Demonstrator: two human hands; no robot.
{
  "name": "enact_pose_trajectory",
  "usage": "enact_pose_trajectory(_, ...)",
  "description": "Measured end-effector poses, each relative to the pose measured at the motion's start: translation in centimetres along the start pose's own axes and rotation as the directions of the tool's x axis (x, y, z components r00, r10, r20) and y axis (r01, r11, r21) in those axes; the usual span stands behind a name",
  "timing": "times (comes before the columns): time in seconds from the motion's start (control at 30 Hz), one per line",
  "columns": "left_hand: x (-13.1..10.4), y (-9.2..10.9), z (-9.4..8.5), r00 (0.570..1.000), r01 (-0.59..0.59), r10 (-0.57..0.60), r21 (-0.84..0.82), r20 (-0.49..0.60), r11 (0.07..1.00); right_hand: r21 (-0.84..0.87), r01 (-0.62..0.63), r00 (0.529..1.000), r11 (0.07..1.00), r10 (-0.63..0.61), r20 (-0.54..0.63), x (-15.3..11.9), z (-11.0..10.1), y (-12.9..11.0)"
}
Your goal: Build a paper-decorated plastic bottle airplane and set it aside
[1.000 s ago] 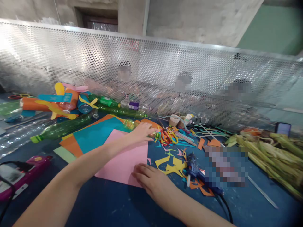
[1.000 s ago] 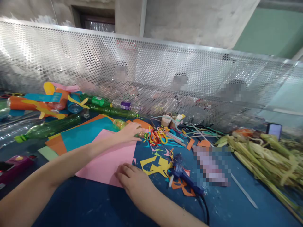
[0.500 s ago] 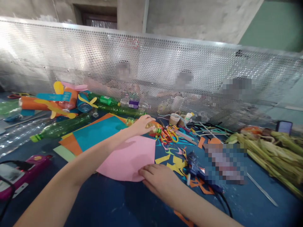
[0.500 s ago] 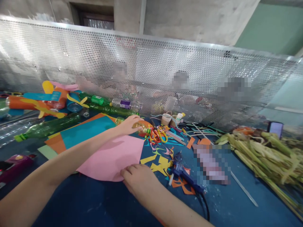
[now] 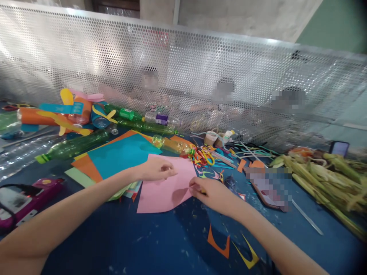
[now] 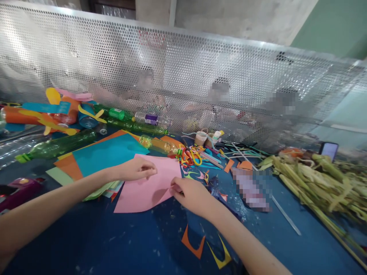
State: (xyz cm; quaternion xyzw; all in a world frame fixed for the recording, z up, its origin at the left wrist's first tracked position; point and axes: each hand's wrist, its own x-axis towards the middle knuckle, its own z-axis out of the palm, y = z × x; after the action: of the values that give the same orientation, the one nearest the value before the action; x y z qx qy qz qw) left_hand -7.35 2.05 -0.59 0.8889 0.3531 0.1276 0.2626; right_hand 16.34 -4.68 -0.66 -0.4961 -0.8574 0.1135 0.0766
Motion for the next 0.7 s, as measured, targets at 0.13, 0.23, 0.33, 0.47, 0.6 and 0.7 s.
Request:
enact_pose_trajectory(0.13, -1.9, 0.7, 1.0, 1.000, -0.007, 0.005, 0.095, 0.024, 0.995, 0.099, -0.056, 0.994, 0.994, 0.065, -0.093, -0.9, 1.6, 0.8)
enact_pose_trajectory(0.23, -2.7, 0.9, 1.8, 0.998, -0.047, 0.040, 0.143, 0.057, 0.989, 0.183, -0.127, 0.973, 0.975, 0.158, -0.168, -1.4, 2.7, 1.0)
enact_pose_trajectory(0.33, -3.2, 1.0, 1.9, 0.995, -0.042, 0.029, 0.131, 0.100, 0.990, 0.234, -0.168, 0.948, 0.958, 0.222, -0.227, -1.6, 3.4, 1.3)
enact_pose_trajectory(0.47, -3.2, 0.6, 1.2, 0.983, -0.055, 0.032, 0.119, 0.182, 0.991, 0.235, -0.172, 0.937, 0.957, 0.233, -0.260, -1.4, 4.0, 1.6)
enact_pose_trajectory(0.6, -2.6, -0.4, 0.5, 0.962, 0.002, -0.023, 0.077, 0.273, 0.997, 0.240, -0.176, 0.924, 0.955, 0.244, -0.293, -1.3, 4.5, 1.7)
enact_pose_trajectory(0.7, -2.2, -1.4, 0.0, 0.941, 0.066, -0.063, 0.003, 0.332, 0.998, 0.259, -0.181, 0.910, 0.949, 0.261, -0.322, -1.3, 4.8, 1.7)
